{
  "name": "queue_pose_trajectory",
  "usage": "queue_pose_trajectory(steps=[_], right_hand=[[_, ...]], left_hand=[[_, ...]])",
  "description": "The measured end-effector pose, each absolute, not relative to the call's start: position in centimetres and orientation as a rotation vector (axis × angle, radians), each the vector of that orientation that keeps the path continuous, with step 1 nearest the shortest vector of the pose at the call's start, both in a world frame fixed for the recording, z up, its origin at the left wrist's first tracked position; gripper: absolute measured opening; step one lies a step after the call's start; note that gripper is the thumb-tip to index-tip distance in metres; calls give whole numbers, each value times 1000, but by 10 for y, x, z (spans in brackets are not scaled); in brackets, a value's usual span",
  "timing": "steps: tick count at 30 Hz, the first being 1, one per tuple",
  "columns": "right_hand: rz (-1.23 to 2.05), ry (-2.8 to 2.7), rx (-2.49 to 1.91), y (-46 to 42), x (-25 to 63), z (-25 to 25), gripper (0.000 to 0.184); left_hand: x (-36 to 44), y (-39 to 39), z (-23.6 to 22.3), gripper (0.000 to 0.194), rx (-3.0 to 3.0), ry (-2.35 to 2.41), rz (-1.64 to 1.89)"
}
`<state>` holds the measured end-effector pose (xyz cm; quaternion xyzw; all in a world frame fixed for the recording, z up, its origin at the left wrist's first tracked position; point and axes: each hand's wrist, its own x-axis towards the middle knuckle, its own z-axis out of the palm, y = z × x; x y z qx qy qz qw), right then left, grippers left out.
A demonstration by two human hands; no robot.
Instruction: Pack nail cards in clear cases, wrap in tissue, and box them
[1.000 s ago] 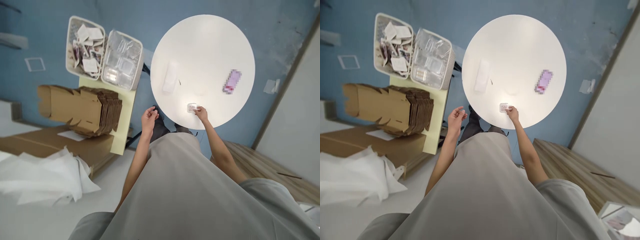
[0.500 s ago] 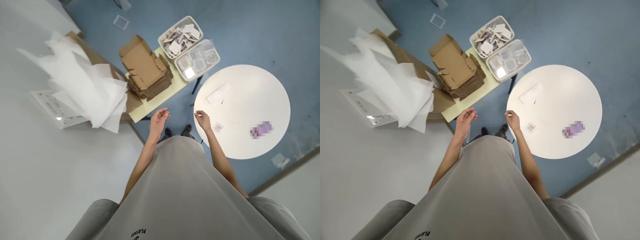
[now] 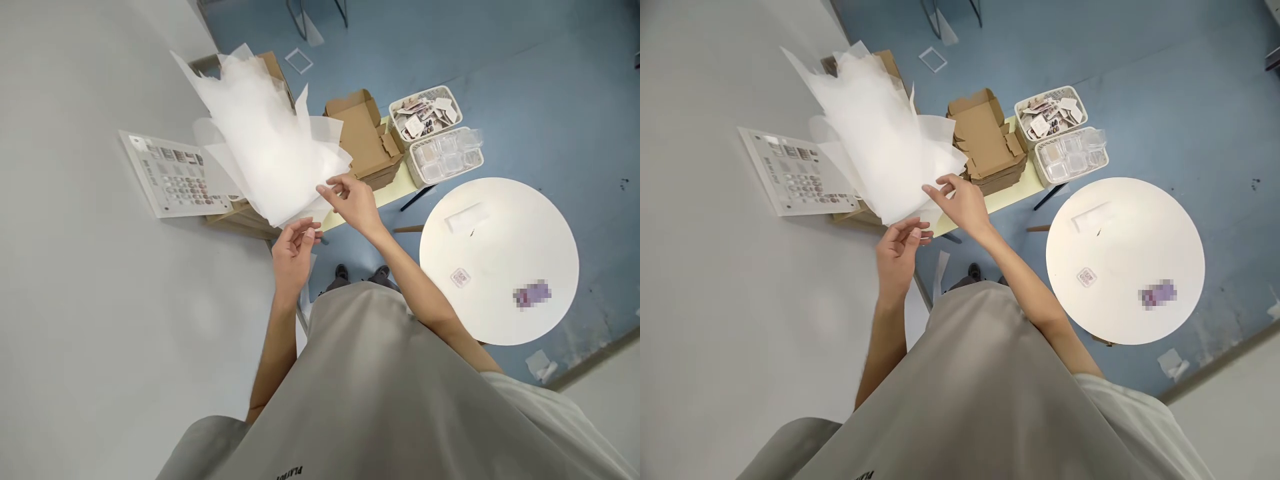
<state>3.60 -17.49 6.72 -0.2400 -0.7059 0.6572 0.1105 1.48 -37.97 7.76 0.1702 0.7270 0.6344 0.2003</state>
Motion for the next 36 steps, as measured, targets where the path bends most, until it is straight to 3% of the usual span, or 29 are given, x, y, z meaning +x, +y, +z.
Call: queue_pose_trajectory(steps=[6, 13, 16, 19, 22, 28, 30, 34, 36], right_hand=[[1620, -2225, -695, -167, -27, 45, 65], [1109, -2457, -806, -164, -61, 55, 44], [1039, -2371, -818, -170, -65, 60, 43], [1096, -2198, -773, -178, -54, 68, 53], [1205, -2002, -674, -182, -19, 85, 62], [1377, -1701, -902, -176, 118, 109, 53], [1426, -1622, -1059, -176, 170, 101, 49], [1427, -1399, -1367, -184, 258, 66, 43], [1386, -1297, -1490, -191, 295, 49, 41]], left_hand=[[-4, -397, 72, 44, 476, 1955, 1817], [0, -398, 59, 44, 491, 1878, 1799], [2, -399, 57, 44, 487, 1853, 1782], [3, -399, 58, 47, 467, 1813, 1783], [6, -394, 63, 56, 408, 1665, 1803], [17, -364, 62, 79, 283, 1219, 1898], [24, -347, 59, 74, 222, 1256, 1907], [42, -306, 50, 47, 96, 1338, 1875], [51, -283, 43, 48, 67, 1336, 1808]])
